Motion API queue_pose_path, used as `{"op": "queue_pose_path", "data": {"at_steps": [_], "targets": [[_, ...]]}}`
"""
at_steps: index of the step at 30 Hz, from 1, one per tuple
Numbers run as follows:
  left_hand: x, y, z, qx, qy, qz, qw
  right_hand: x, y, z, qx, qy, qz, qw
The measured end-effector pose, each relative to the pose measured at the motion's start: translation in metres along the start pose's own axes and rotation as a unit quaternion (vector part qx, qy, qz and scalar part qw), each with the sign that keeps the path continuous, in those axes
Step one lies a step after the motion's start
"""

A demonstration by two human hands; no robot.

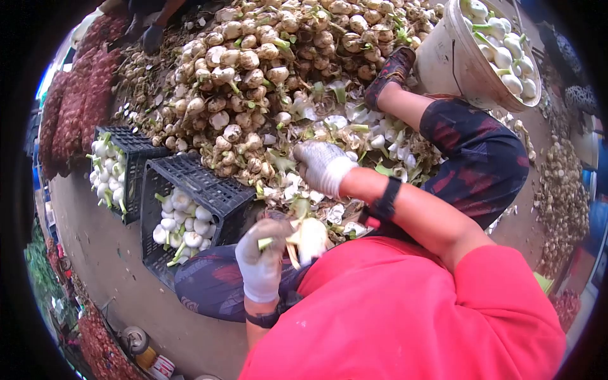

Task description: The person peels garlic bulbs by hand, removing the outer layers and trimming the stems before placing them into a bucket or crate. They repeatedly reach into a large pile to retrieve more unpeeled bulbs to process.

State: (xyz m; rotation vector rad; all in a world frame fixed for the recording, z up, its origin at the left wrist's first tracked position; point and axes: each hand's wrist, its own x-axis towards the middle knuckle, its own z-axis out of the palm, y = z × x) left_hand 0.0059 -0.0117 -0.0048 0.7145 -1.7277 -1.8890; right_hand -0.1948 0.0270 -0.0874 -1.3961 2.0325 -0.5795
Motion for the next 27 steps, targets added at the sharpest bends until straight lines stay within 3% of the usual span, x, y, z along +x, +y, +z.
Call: {"op": "queue_pose_path", "data": {"at_steps": [2, 3, 4, 5, 6, 8, 9, 10, 11, 12, 16, 18, 21, 22, 24, 26, 27], "targets": [[0.005, 0.006, -0.005, 0.007, -0.033, 0.045, 0.998, 0.004, 0.004, 0.005, 0.047, -0.173, 0.025, 0.984], [0.009, 0.002, -0.006, -0.074, 0.048, 0.007, 0.996, -0.011, 0.018, 0.021, 0.197, -0.22, -0.048, 0.954], [0.01, -0.002, -0.008, -0.152, 0.13, -0.034, 0.979, -0.024, 0.016, 0.025, 0.159, -0.238, -0.177, 0.942], [0.009, -0.015, -0.021, -0.2, 0.172, -0.057, 0.963, -0.039, 0.006, 0.016, 0.159, -0.193, -0.188, 0.95], [0.015, -0.023, -0.029, -0.066, 0.182, -0.087, 0.977, -0.044, -0.008, -0.004, 0.156, -0.146, -0.201, 0.956], [0.026, -0.022, -0.022, -0.027, 0.214, -0.166, 0.962, -0.036, -0.037, -0.037, 0.227, -0.166, 0.05, 0.958], [0.031, -0.028, -0.015, 0.05, 0.192, -0.112, 0.974, -0.029, -0.04, -0.044, 0.172, -0.184, 0.101, 0.963], [0.036, -0.034, -0.009, 0.126, 0.17, -0.053, 0.976, -0.028, -0.037, -0.033, 0.139, 0.005, -0.037, 0.99], [0.038, -0.042, -0.006, 0.215, 0.138, 0.002, 0.967, -0.027, -0.033, -0.022, 0.091, 0.033, -0.064, 0.993], [0.041, -0.044, 0.0, 0.219, 0.138, 0.014, 0.966, -0.025, -0.032, -0.015, 0.044, 0.061, -0.093, 0.993], [0.039, -0.045, -0.002, 0.322, 0.111, 0.069, 0.938, -0.019, -0.032, -0.005, 0.058, 0.032, -0.068, 0.995], [0.037, -0.039, -0.004, 0.346, 0.078, 0.089, 0.931, -0.011, -0.023, 0.0, 0.122, 0.112, 0.023, 0.986], [0.03, -0.024, 0.0, 0.172, 0.017, 0.099, 0.98, -0.004, 0.0, 0.009, -0.001, 0.051, 0.073, 0.996], [0.025, -0.021, 0.001, 0.171, 0.014, 0.103, 0.98, -0.003, 0.001, 0.014, 0.03, 0.036, 0.063, 0.997], [0.017, -0.016, -0.004, -0.077, 0.073, -0.052, 0.993, -0.013, 0.0, 0.018, 0.032, -0.021, 0.046, 0.998], [0.022, -0.027, -0.021, -0.165, 0.111, 0.077, 0.977, -0.029, -0.003, 0.018, -0.015, -0.209, 0.036, 0.977], [0.018, -0.034, -0.03, -0.288, 0.181, 0.041, 0.939, -0.045, 0.001, 0.014, 0.055, -0.233, 0.003, 0.971]]}}
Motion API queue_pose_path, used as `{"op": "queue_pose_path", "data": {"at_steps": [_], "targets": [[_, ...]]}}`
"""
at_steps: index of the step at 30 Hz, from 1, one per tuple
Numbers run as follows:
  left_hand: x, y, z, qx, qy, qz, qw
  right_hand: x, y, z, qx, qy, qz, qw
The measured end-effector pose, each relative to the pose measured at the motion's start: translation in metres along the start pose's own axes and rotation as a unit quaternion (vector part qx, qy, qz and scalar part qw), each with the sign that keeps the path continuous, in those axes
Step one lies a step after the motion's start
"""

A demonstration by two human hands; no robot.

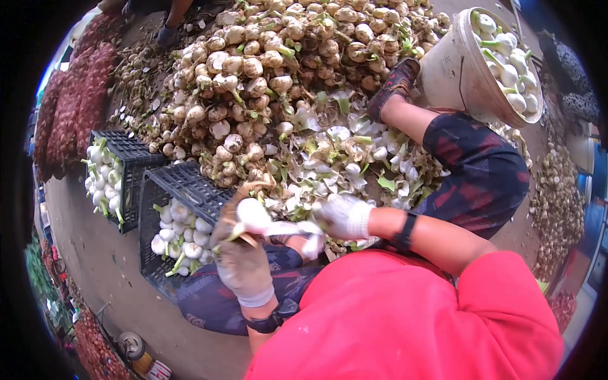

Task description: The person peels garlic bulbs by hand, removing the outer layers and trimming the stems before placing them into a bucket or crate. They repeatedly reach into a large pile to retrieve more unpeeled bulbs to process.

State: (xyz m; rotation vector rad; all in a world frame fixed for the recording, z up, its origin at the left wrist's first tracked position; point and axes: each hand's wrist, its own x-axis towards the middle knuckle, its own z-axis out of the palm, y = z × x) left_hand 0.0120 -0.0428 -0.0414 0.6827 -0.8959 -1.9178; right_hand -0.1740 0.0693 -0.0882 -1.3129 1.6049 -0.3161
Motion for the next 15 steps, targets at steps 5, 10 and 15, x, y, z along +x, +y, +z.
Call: {"op": "queue_pose_path", "data": {"at_steps": [5, 10, 15], "targets": [[0.028, -0.003, -0.005, -0.168, 0.153, -0.118, 0.967, -0.021, -0.008, -0.077, 0.219, -0.247, -0.085, 0.94], [0.043, -0.029, 0.015, -0.285, 0.147, -0.262, 0.91, 0.115, 0.042, -0.063, -0.252, 0.157, -0.054, 0.953], [0.05, -0.051, -0.007, -0.195, 0.302, -0.296, 0.885, 0.203, 0.053, -0.039, -0.253, 0.028, 0.009, 0.967]]}}
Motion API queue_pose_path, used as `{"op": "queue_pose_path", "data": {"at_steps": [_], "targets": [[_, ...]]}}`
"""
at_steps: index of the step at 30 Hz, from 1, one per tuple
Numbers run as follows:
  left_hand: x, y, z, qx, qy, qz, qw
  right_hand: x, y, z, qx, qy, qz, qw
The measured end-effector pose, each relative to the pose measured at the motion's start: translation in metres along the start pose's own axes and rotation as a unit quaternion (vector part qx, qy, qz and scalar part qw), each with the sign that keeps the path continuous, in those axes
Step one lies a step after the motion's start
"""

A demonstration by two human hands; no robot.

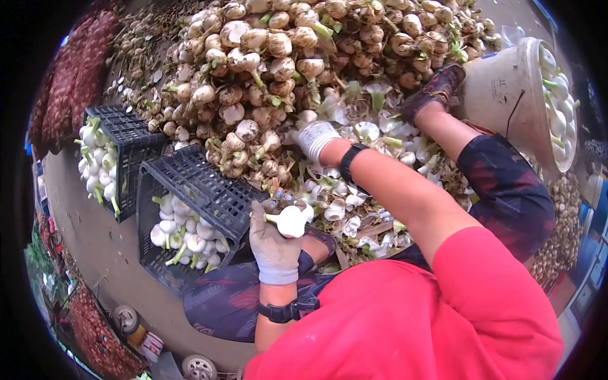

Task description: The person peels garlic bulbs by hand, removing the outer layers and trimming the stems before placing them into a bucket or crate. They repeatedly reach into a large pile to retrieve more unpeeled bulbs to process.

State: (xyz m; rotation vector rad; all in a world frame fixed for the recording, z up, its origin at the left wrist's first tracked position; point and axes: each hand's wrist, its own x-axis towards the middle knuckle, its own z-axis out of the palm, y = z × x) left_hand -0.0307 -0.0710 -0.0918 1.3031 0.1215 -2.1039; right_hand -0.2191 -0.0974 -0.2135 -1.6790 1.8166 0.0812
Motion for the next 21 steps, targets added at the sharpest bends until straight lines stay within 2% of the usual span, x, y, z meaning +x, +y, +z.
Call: {"op": "queue_pose_path", "data": {"at_steps": [2, 3, 4, 6, 7, 8, 9, 10, 11, 12, 13, 14, 15, 16, 18, 20, 21], "targets": [[-0.001, 0.004, 0.003, 0.011, -0.049, -0.024, 0.998, 0.011, 0.015, 0.018, 0.043, 0.002, 0.079, 0.996], [-0.004, 0.005, 0.009, -0.012, -0.049, -0.026, 0.998, 0.014, 0.021, 0.029, 0.064, 0.065, 0.102, 0.991], [-0.006, 0.005, 0.012, -0.015, -0.052, -0.024, 0.998, 0.004, 0.018, 0.023, 0.061, 0.067, 0.1, 0.991], [-0.012, 0.001, 0.02, 0.123, -0.042, 0.052, 0.99, -0.035, 0.003, -0.007, 0.243, 0.126, 0.106, 0.956], [-0.005, -0.004, 0.007, 0.162, -0.061, 0.089, 0.981, -0.063, -0.003, -0.021, 0.416, 0.1, 0.066, 0.901], [-0.004, -0.006, 0.002, 0.164, -0.076, 0.087, 0.98, -0.087, -0.013, -0.023, 0.605, 0.088, 0.076, 0.788], [-0.007, -0.008, -0.001, 0.204, -0.171, 0.068, 0.961, -0.117, -0.019, -0.05, 0.546, 0.023, 0.061, 0.835], [-0.013, -0.009, -0.001, 0.244, -0.264, 0.052, 0.932, -0.149, -0.032, -0.067, 0.623, 0.01, 0.029, 0.782], [-0.025, -0.006, 0.008, 0.335, -0.26, 0.001, 0.906, -0.174, -0.037, -0.081, 0.647, 0.012, -0.001, 0.762], [-0.037, -0.013, 0.008, 0.387, -0.267, 0.008, 0.882, -0.195, -0.042, -0.092, 0.669, 0.012, -0.033, 0.742], [-0.047, -0.016, 0.009, 0.409, -0.302, 0.006, 0.861, -0.213, -0.049, -0.097, 0.706, 0.057, -0.022, 0.705], [-0.058, -0.019, 0.013, 0.431, -0.336, 0.004, 0.838, -0.223, -0.047, -0.09, 0.765, 0.089, 0.005, 0.637], [-0.076, -0.029, 0.016, 0.373, -0.342, 0.021, 0.863, -0.234, -0.049, -0.084, 0.784, 0.107, -0.01, 0.611], [-0.087, -0.034, 0.013, 0.381, -0.348, 0.026, 0.856, -0.245, -0.057, -0.083, 0.804, 0.123, -0.025, 0.582], [-0.104, -0.041, 0.009, 0.376, -0.308, 0.067, 0.871, -0.271, -0.074, -0.085, 0.768, 0.133, -0.034, 0.626], [-0.126, -0.049, 0.013, 0.4, -0.318, 0.1, 0.854, -0.289, -0.081, -0.086, 0.756, 0.136, -0.067, 0.636], [-0.139, -0.052, 0.015, 0.416, -0.309, 0.165, 0.839, -0.293, -0.088, -0.087, 0.814, 0.189, -0.061, 0.546]]}}
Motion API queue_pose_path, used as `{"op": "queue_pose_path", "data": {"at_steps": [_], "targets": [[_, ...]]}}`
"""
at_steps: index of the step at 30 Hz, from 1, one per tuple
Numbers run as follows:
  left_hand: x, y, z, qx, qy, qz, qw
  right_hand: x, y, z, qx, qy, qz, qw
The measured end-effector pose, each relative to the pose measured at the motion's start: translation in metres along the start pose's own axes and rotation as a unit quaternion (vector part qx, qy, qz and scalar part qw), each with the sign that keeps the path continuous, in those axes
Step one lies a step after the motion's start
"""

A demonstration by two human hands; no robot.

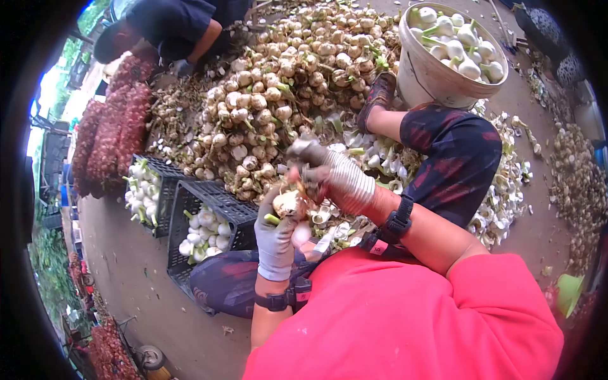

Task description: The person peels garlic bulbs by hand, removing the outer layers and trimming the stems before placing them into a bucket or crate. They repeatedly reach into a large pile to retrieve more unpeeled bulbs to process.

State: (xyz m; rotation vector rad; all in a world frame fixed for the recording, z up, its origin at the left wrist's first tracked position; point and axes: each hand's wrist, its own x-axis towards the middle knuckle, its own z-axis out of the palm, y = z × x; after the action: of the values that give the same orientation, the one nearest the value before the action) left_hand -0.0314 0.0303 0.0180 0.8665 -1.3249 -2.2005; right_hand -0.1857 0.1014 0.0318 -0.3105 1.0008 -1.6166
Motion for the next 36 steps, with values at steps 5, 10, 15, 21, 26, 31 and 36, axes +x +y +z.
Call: {"op": "queue_pose_path", "data": {"at_steps": [5, 10, 15, 21, 26, 31, 36], "targets": [[-0.011, 0.006, 0.004, 0.386, 0.049, 0.382, 0.838, -0.026, 0.008, -0.004, -0.066, -0.049, 0.074, 0.994], [-0.026, 0.018, 0.015, 0.512, 0.006, 0.45, 0.732, -0.048, -0.002, 0.003, -0.162, 0.0, 0.063, 0.985], [-0.035, 0.015, 0.016, 0.491, -0.026, 0.425, 0.76, -0.054, -0.002, -0.008, -0.235, -0.06, 0.031, 0.97], [-0.036, 0.007, 0.018, -0.009, -0.025, 0.051, 0.998, -0.056, -0.013, -0.003, -0.274, -0.039, 0.078, 0.958], [-0.024, 0.002, 0.015, 0.246, 0.008, 0.257, 0.935, -0.05, -0.013, -0.011, -0.085, -0.048, 0.116, 0.988], [-0.02, 0.003, 0.015, 0.462, -0.025, 0.378, 0.802, -0.043, 0.0, -0.017, -0.104, -0.018, 0.143, 0.984], [-0.015, 0.0, 0.018, 0.033, -0.065, -0.01, 0.997, -0.039, 0.025, -0.027, -0.218, 0.012, -0.001, 0.976]]}}
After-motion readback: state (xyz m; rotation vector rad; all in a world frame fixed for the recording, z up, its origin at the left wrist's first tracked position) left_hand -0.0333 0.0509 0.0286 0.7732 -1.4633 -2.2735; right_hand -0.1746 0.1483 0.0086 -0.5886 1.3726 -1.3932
